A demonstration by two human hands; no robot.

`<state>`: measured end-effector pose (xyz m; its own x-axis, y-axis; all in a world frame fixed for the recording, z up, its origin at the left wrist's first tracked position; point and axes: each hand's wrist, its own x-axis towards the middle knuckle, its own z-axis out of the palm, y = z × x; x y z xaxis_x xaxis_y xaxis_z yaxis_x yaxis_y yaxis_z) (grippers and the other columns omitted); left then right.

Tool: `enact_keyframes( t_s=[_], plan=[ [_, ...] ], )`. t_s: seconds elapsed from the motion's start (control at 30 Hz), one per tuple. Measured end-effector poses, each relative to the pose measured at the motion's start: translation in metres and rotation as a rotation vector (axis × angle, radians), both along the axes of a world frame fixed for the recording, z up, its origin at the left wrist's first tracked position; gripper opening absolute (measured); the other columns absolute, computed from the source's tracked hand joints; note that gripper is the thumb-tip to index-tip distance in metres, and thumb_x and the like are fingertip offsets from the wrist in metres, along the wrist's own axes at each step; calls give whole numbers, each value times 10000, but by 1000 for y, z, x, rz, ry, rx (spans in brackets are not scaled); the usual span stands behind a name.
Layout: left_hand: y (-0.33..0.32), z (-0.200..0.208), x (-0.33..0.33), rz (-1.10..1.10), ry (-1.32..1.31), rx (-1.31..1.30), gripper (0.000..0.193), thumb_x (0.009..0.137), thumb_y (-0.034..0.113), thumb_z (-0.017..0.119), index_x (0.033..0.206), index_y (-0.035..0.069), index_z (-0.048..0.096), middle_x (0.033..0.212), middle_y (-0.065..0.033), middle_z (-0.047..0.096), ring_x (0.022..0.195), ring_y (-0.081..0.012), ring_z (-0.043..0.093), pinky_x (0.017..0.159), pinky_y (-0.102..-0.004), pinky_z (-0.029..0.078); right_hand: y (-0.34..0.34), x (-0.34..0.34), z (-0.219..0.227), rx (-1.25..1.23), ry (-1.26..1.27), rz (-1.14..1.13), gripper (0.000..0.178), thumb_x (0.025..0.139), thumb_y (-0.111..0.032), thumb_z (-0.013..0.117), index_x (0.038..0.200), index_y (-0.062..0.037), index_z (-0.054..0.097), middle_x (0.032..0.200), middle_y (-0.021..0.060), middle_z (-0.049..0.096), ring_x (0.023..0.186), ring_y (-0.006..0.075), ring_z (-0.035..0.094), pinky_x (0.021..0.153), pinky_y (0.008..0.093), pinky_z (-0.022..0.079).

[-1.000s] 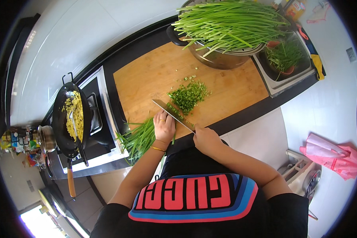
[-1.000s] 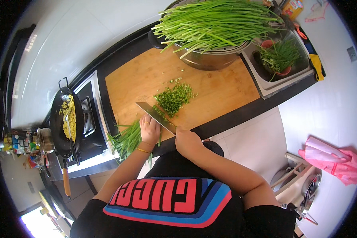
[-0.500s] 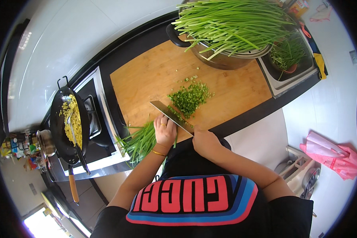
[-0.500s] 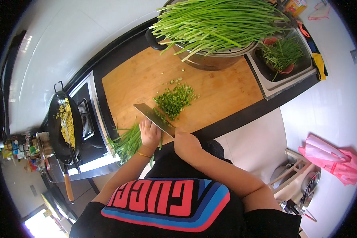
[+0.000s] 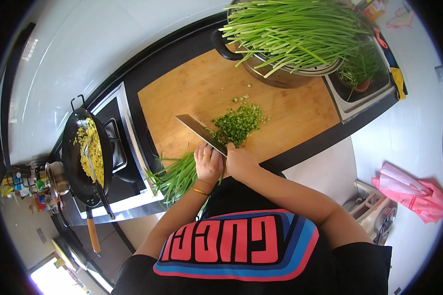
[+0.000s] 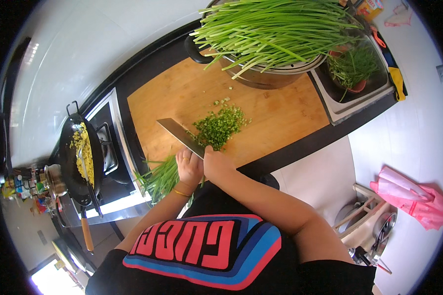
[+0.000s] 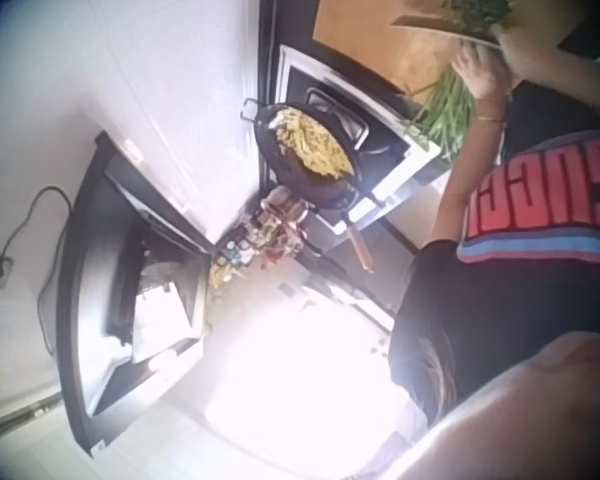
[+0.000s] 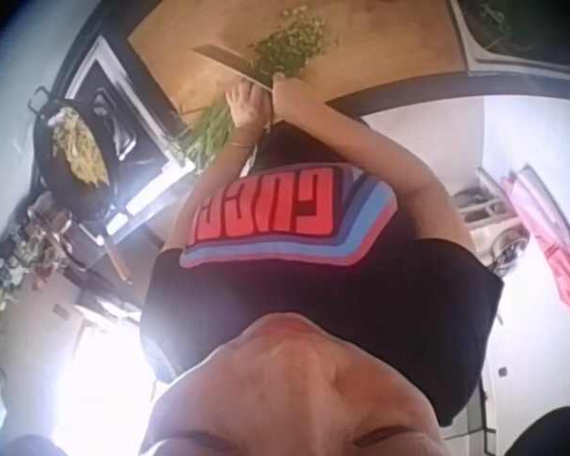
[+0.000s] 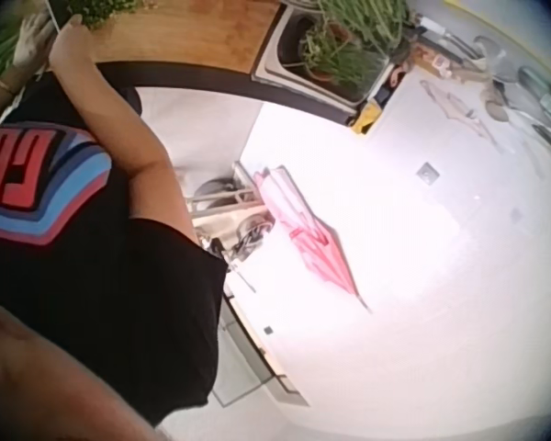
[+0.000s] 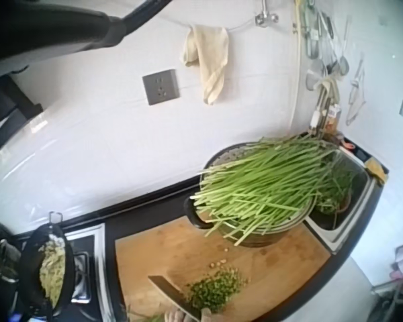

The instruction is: The person chops a large bunch of green onions on a wooden cutting board using a cleaver. The chopped pieces accumulate on the board as the person works through the bunch.

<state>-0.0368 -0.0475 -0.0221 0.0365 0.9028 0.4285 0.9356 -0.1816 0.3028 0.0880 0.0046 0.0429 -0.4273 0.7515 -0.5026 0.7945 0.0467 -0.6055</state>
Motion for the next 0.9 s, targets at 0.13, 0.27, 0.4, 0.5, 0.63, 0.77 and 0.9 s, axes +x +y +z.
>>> enact_keyframes(
  t_s=[0.13,0.27,0.4,0.5,0.63,0.77,0.9],
  plan=[
    [4,6,3,16,-2,93,173,714,34,599,886,40,606,993,-116,559,900,-294,542,780,-418,420,-1,2,-2,52,25,-7,172,811,-82,507,921,45,473,764,276,611,750,434,610,661,504,490],
    [8,21,4,21,12,61,130,717,66,616,846,59,630,963,-95,607,809,-262,594,796,-398,423,3,4,-2,57,26,7,197,846,-101,433,932,57,512,848,285,626,824,411,630,712,483,510],
    [7,26,1,35,125,-117,140,788,158,588,889,82,649,982,-99,617,886,-238,606,914,-438,380,4,3,-17,94,83,-26,192,828,-98,473,915,68,511,812,289,616,794,425,619,695,488,505],
    [4,28,-2,22,189,-108,159,813,180,573,916,87,649,1005,-101,621,964,-238,598,964,-461,347,1,3,-24,173,128,-36,187,806,-95,531,894,68,504,747,291,603,734,436,609,652,492,498],
    [-5,30,-10,-53,53,-166,346,772,208,647,1059,38,555,1094,-118,563,1133,-260,497,1009,-477,307,3,6,-22,200,121,-4,207,806,-103,531,904,79,510,735,288,604,730,432,610,650,485,498],
    [-18,46,-14,-36,-9,-80,499,767,307,678,1137,22,504,1281,-178,435,1241,-336,396,1039,-481,276,4,7,-24,225,114,9,231,804,-109,536,916,93,521,728,288,604,727,429,610,657,472,499],
    [-30,45,-13,53,50,-215,665,731,336,704,1262,27,450,1366,-187,363,1300,-373,315,1031,-544,256,3,7,-23,231,102,15,241,805,-108,535,921,103,524,730,288,605,726,426,611,660,468,499]
  ],
)
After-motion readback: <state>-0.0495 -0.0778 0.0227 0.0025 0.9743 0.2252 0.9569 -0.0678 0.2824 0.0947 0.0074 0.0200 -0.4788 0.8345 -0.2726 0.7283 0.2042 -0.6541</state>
